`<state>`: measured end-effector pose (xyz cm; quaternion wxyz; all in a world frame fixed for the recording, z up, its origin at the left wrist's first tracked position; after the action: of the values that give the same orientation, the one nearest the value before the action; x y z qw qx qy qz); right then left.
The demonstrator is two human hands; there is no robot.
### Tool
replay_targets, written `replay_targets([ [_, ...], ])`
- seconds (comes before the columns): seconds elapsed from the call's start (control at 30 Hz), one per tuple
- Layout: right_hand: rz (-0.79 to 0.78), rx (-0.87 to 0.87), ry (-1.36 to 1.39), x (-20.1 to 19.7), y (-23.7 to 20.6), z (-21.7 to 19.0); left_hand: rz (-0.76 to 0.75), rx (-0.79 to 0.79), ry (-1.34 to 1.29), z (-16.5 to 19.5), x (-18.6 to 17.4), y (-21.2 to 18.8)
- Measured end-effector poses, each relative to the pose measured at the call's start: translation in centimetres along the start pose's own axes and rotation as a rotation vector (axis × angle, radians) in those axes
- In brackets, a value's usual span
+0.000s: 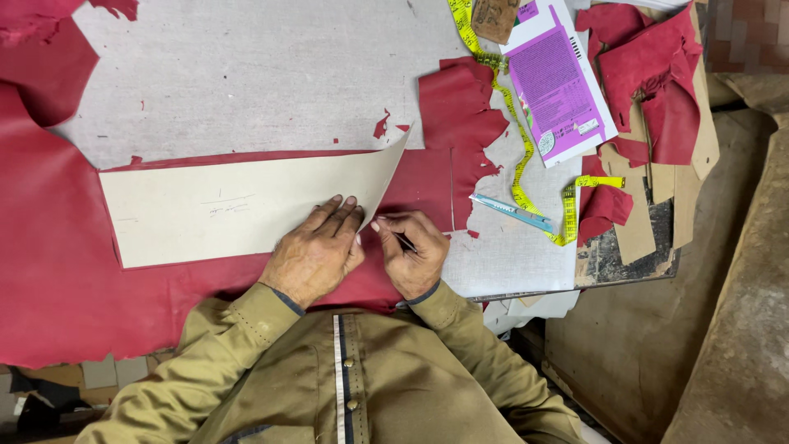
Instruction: The person cuts a large piece of red fabric using a utility knife and a cardboard template. They trace the template's outline onto the fabric, cut along the marked lines, and then measure the resulting piece with a tape measure.
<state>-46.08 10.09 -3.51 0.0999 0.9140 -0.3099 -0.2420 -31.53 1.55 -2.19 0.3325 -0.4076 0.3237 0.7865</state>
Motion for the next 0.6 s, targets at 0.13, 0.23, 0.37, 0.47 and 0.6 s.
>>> replay_targets([
  [0.13, 0.024, 0.061, 0.034, 0.4, 0.3, 0.1, -0.002, -0.020, -0.058, -0.7, -0.2, -0.2],
  [0.23, -0.001, 0.036, 0.043, 0.6, 0.4, 0.2, 0.002, -0.028, -0.067, -1.1, -0.2, -0.5],
  [0.37, -0.026, 0.039, 0.039, 0.9, 0.3, 0.6, 0.025, -0.030, -0.077, -1.4, 0.1, -1.0],
  [0.47, -0.035, 0.017, 0.019, 1.1, 0.2, 0.8, -0.002, -0.042, -0.087, -1.8, 0.5, -1.2],
  [0.6, -0.036, 0.024, -0.003, 1.1, 0.2, 0.8, 0.038, -0.041, -0.108, -1.8, 0.5, -1.4],
])
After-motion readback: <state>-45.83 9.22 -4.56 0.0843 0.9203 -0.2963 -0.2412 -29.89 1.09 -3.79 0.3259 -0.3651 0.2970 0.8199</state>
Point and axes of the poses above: each hand's wrist, its own y-axis towards the middle knuckle, its own x-axis out of the palm, z = x × y, the point moved 3 cm from there along y, towards the middle knuckle
